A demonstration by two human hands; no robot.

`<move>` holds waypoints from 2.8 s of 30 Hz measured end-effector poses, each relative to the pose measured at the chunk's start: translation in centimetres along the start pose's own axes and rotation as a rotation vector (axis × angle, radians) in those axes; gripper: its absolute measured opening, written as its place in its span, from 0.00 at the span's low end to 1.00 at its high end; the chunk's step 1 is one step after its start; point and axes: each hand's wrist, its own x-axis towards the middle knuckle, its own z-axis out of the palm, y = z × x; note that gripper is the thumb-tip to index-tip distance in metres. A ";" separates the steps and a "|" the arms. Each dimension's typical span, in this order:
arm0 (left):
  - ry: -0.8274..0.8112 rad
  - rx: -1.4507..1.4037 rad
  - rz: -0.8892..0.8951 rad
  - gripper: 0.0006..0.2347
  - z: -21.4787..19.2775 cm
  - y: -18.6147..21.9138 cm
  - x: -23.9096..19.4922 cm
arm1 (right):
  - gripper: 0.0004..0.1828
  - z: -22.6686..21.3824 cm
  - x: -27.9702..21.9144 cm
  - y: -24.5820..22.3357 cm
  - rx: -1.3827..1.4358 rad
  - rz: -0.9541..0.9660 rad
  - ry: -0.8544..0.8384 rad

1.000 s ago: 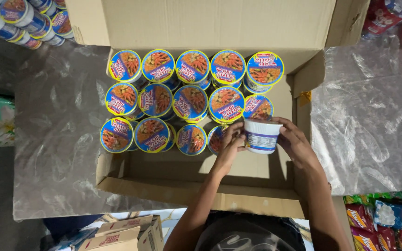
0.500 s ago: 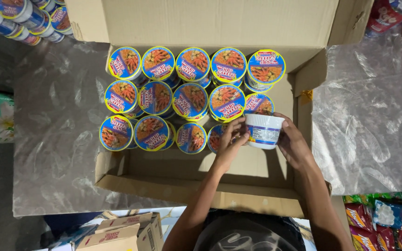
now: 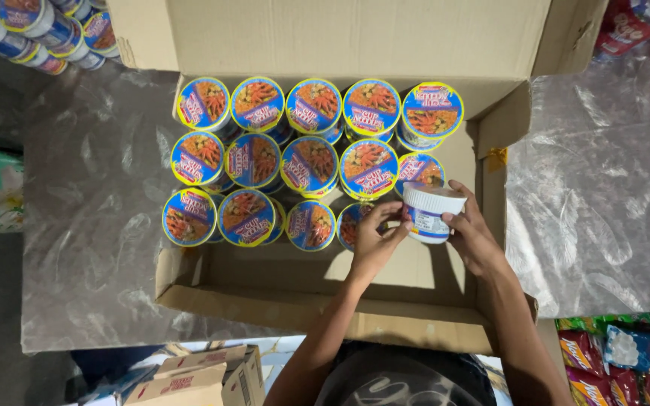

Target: The person organizes food cups on a surface and packs them into a cardboard box by hand.

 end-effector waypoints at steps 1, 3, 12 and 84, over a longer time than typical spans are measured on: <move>0.004 0.011 0.000 0.17 0.1 0.3 0.0 | 0.47 -0.2 0.3 0.4 0.022 -0.011 -0.001; 0.000 0.048 0.002 0.17 0.5 1.6 0.0 | 0.48 -0.5 0.3 0.3 0.034 -0.013 -0.003; -0.005 0.137 0.039 0.16 0.5 3.0 -0.7 | 0.49 -0.4 -0.2 0.0 0.057 -0.037 -0.049; -0.132 0.233 0.133 0.19 -0.4 2.7 -1.5 | 0.31 -0.6 0.9 2.4 0.420 0.134 -0.026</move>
